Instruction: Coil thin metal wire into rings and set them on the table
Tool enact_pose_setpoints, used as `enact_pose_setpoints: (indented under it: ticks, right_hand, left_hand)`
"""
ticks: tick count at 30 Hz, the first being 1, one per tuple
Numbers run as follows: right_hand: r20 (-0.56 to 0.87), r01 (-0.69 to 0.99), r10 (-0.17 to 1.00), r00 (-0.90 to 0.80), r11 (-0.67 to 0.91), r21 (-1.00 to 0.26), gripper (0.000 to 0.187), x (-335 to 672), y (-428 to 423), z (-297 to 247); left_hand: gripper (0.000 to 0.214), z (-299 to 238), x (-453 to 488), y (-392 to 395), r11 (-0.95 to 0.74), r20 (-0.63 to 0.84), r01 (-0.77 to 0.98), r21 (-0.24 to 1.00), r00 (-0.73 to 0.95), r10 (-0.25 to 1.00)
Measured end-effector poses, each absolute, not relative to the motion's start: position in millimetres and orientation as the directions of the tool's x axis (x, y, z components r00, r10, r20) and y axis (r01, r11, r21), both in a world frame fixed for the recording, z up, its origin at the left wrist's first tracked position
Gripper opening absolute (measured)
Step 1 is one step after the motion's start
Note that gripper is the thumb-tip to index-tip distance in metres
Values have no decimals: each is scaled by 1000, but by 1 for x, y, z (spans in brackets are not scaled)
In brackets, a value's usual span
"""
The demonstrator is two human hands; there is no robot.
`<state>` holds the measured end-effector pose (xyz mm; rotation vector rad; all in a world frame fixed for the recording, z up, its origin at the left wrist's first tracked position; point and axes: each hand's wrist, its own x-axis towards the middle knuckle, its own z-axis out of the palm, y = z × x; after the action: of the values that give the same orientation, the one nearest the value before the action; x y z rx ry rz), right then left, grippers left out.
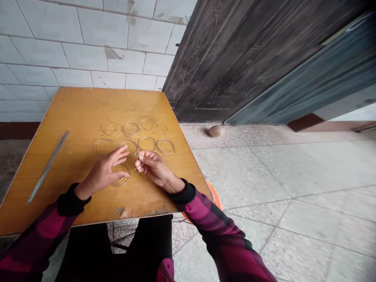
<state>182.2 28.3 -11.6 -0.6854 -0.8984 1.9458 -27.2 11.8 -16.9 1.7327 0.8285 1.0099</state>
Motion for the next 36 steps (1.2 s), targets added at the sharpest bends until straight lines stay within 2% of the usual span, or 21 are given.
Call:
enact_pose_setpoints:
  ticks: [15, 19, 22, 26, 29, 32, 36]
  right_hand:
    - [-133, -496, 916, -379, -323, -806, 31, 179, 26, -7]
    - [-128, -519, 926, -357, -310, -796, 32, 178, 25, -9]
    - [-111, -532, 921, -372, -310, -788, 30, 179, 26, -10]
    - [-129, -477, 842, -524, -415, -775, 27, 185, 28, -8]
    - [-163, -404, 768, -619, -489, -773, 27, 186, 28, -6]
    - [-180, -372, 758, -627, -494, -786, 26, 183, 25, -7]
    - [-187, -364, 771, -609, -481, -798, 23, 181, 23, -8]
  left_hand:
    - [66, -14, -21, 8, -292, 268, 56, 955, 266, 926]
    - [62, -16, -21, 8, -331, 295, 137, 934, 230, 927]
    - [60, -15, -25, 10, -452, 404, 262, 853, 218, 889]
    - [77, -8, -29, 13, -612, 509, 404, 680, 341, 790]
    - [92, -3, -28, 11, -709, 497, 383, 593, 519, 696]
    - [90, -4, -24, 7, -729, 469, 357, 585, 584, 663]
    - [80, -11, -21, 3, -658, 420, 396, 640, 537, 732]
